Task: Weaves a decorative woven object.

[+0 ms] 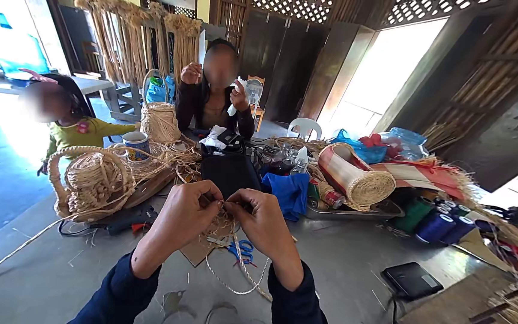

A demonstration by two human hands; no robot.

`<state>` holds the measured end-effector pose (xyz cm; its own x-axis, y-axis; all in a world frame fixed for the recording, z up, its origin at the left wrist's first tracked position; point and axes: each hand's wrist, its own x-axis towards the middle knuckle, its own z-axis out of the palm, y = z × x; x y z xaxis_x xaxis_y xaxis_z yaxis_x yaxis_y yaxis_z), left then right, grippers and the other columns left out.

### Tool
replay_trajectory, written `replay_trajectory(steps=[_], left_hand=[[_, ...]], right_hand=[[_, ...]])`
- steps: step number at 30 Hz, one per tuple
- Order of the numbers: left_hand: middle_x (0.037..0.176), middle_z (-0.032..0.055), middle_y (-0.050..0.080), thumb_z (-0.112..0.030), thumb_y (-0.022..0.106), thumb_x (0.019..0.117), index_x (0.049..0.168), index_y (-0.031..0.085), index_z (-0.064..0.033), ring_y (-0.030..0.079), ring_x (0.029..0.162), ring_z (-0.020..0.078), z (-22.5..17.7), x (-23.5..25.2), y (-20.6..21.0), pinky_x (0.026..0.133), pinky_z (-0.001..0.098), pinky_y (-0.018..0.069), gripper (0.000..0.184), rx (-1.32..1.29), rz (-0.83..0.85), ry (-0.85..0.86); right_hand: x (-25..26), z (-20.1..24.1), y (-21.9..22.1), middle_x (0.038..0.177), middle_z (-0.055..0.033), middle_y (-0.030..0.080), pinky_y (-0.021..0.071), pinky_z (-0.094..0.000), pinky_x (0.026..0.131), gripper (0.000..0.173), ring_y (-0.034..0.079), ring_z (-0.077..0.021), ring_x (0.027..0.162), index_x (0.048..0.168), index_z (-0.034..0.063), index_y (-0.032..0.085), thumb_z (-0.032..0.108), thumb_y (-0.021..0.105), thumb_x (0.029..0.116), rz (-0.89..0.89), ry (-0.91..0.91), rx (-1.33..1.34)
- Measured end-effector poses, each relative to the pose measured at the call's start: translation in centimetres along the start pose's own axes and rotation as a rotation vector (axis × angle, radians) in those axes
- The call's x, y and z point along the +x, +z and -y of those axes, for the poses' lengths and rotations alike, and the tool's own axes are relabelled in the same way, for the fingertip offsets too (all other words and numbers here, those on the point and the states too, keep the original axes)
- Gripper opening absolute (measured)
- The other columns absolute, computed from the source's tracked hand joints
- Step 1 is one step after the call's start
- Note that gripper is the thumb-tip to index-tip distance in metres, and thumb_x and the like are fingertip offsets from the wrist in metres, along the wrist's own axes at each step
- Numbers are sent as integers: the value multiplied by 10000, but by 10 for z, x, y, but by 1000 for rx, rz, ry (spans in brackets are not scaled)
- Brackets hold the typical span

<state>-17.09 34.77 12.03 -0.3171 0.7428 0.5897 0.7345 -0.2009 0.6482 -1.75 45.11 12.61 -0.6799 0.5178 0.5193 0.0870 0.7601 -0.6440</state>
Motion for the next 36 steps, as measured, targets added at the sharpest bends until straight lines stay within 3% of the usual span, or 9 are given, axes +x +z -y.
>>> replay_trajectory(steps=[3, 13, 36], left_hand=[[798, -37, 689, -141, 644, 893, 928, 726, -86, 618, 656, -33, -1, 0, -1, 607, 144, 518, 104, 13, 1, 2], [756, -68, 659, -152, 640, 886, 920, 723, -104, 562, 605, -62, 2, 0, 1, 559, 111, 465, 102, 16, 4, 24], [795, -66, 686, -162, 642, 887, 931, 726, -107, 613, 666, -62, 5, 0, 3, 612, 116, 511, 110, 16, 6, 42]], right_hand=[[0, 1, 0, 768, 14, 663, 479, -238, 619, 163, 591, -40, 667, 939, 87, 762, 208, 654, 955, 7, -2, -1], [0, 2, -2, 770, 9, 668, 492, -272, 635, 166, 608, -63, 678, 940, 87, 757, 208, 646, 964, 26, 19, -19], [-1, 6, -3, 786, -10, 687, 513, -345, 654, 165, 637, -117, 698, 948, 86, 762, 195, 638, 963, 25, 31, -72]])
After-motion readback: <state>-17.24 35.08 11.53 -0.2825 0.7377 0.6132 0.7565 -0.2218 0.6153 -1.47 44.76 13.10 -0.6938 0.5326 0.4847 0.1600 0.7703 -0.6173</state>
